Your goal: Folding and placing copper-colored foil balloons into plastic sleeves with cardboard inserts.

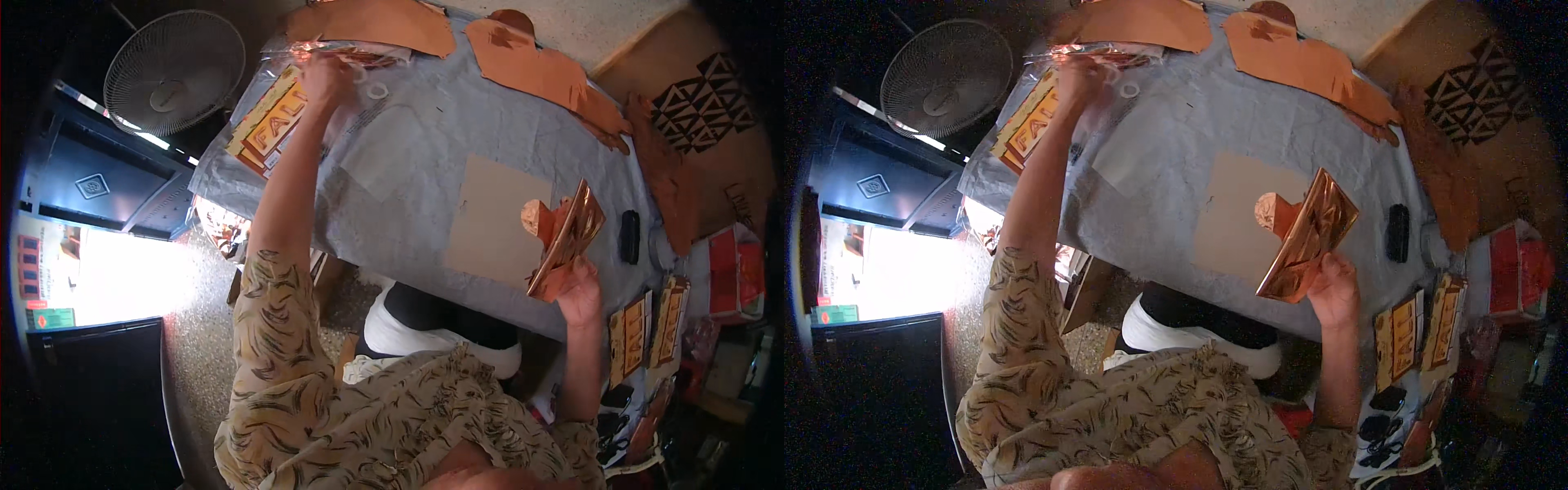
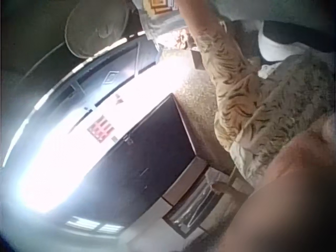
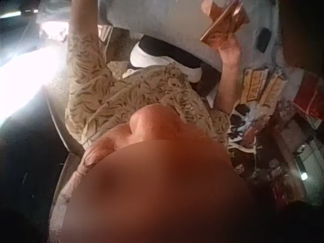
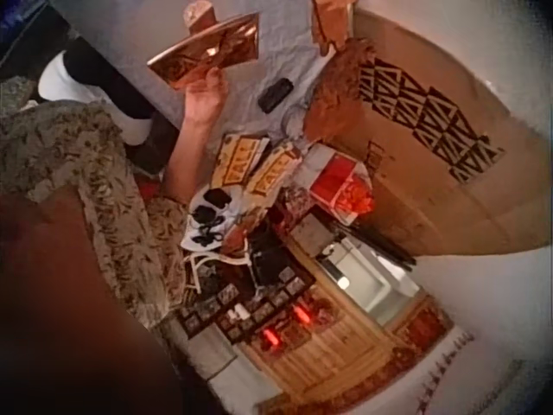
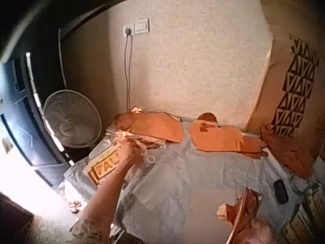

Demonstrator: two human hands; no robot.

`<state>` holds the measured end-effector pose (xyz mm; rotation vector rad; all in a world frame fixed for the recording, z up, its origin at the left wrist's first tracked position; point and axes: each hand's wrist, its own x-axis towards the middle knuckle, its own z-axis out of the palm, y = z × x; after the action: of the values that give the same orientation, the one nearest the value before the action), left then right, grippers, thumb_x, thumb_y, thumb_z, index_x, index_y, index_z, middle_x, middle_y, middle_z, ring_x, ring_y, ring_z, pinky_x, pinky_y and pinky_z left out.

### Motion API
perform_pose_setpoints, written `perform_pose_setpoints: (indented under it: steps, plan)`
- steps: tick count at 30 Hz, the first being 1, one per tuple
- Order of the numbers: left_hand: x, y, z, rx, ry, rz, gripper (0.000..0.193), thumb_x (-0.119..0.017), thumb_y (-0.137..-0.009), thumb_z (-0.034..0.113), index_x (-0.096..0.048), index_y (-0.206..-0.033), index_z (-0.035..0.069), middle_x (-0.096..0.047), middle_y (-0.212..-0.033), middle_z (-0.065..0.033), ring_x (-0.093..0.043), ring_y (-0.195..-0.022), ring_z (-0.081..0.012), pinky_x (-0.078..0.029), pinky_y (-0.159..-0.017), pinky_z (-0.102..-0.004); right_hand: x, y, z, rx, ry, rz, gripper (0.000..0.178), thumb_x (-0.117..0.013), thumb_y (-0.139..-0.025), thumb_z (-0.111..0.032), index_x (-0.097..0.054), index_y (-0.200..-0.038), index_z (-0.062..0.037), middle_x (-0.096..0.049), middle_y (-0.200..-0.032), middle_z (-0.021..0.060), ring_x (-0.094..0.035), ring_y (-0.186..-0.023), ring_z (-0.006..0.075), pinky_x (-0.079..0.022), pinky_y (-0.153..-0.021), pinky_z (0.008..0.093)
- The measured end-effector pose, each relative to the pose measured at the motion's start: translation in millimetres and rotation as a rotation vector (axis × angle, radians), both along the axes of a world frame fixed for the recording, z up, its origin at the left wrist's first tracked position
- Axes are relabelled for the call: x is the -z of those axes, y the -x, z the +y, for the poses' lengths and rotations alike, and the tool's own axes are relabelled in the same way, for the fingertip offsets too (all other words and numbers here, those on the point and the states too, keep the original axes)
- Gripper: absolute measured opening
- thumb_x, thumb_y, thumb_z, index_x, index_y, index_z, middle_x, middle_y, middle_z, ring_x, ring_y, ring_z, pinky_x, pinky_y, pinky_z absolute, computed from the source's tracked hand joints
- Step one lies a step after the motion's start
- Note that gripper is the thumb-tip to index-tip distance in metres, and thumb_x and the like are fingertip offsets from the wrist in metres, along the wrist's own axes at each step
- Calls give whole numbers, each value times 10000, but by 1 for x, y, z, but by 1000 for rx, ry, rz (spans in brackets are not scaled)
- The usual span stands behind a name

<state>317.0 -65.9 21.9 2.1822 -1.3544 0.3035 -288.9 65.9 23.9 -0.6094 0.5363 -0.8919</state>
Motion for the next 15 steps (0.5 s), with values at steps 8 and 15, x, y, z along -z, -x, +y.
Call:
perform_pose_setpoints:
  steps: [8, 15]
  plan:
    - [-44, 169, 57, 616, 517, 218, 193, -830, -824, 277, -790, -885, 98, -715, -1192, -123, -648, -1127, -314, -498, -970, -426, 15, 48, 12, 77, -56, -186, 456, -632, -1032, -193, -527, -1449, -41, -635, -1413, 130, -607, -1296, 311, -364, -1196, 610]
    - [6, 301, 131, 605, -57, 515, 176, -796, -809, 308, -805, -821, 133, -683, -1283, -44, -604, -1178, -326, -427, -1038, -488, 9, 34, 25, 37, -25, -115, 444, -626, -1039, -204, -539, -1455, -75, -624, -1433, 114, -606, -1302, 299, -394, -1176, 602]
